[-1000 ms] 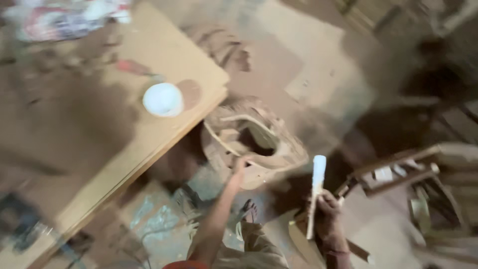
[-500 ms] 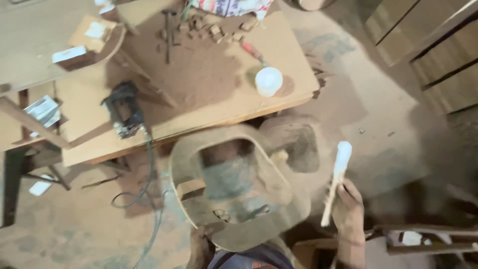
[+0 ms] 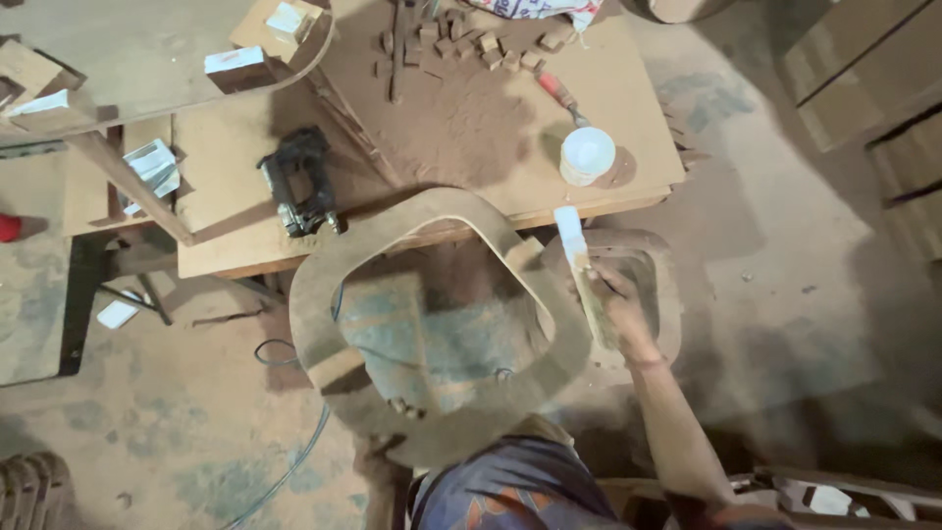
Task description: The person assembles a wooden chair by applying glue to small blocks and attaching them to the chair frame using a pneumatic nail gun. They then attach a curved wooden seat piece to the frame and secure it with nails.
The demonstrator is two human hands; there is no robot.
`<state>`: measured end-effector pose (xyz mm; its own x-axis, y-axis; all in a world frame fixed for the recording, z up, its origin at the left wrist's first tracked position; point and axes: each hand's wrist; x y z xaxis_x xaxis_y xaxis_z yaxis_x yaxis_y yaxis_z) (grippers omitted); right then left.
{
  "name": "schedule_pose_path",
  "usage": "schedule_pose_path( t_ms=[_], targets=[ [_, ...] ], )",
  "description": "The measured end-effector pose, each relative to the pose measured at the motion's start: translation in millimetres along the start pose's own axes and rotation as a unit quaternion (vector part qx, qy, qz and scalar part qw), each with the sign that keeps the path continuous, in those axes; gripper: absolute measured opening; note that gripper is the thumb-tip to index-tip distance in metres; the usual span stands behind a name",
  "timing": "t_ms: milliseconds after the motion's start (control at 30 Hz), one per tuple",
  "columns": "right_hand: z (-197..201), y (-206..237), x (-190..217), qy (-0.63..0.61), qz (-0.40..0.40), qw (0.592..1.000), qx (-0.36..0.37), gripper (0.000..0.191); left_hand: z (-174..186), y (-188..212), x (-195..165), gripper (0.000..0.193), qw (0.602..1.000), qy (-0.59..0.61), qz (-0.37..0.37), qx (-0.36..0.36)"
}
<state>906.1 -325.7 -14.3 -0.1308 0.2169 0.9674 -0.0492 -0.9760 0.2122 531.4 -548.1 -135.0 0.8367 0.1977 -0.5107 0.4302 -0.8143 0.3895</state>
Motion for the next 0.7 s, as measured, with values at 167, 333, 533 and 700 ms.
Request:
schedule_pose_path(
  t_ms=[167, 333, 533, 700],
  targets=[
    [-34.5, -54.0, -42.9, 0.237, 0.216, 0.946, -0.051, 0.028, -21.6, -8.7, 18.0, 0.043, 0.992, 0.121, 0.01, 0.027],
    [-59.3, -83.9, -43.5, 0.25, 0.255, 0.934, -0.033, 0.044, -27.2, -4.0, 26.6, 0.048, 0.992, 0.123, -0.003, 0.019],
    [-59.6, -84.0, -56.8, 0.413, 0.305, 0.85, -0.117, 0.046, -25.6, 4.7, 37.4, 0.047, 0.989, 0.147, 0.002, 0.027],
    [-49.2, -66.2, -53.9, 0.412, 0.269, 0.871, -0.018, 0.047, -19.2, 3.1, 38.1, 0.049, 0.995, 0.096, -0.03, 0.009]
  ],
)
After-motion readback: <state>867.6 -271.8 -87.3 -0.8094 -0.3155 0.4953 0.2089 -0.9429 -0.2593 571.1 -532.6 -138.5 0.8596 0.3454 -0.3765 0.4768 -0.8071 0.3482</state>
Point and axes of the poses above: each hand's wrist, its own y-axis away from the middle knuckle, its own z-axis out of the back of the hand, x = y × z, and after that the axes turned 11 degrees about y, right-handed
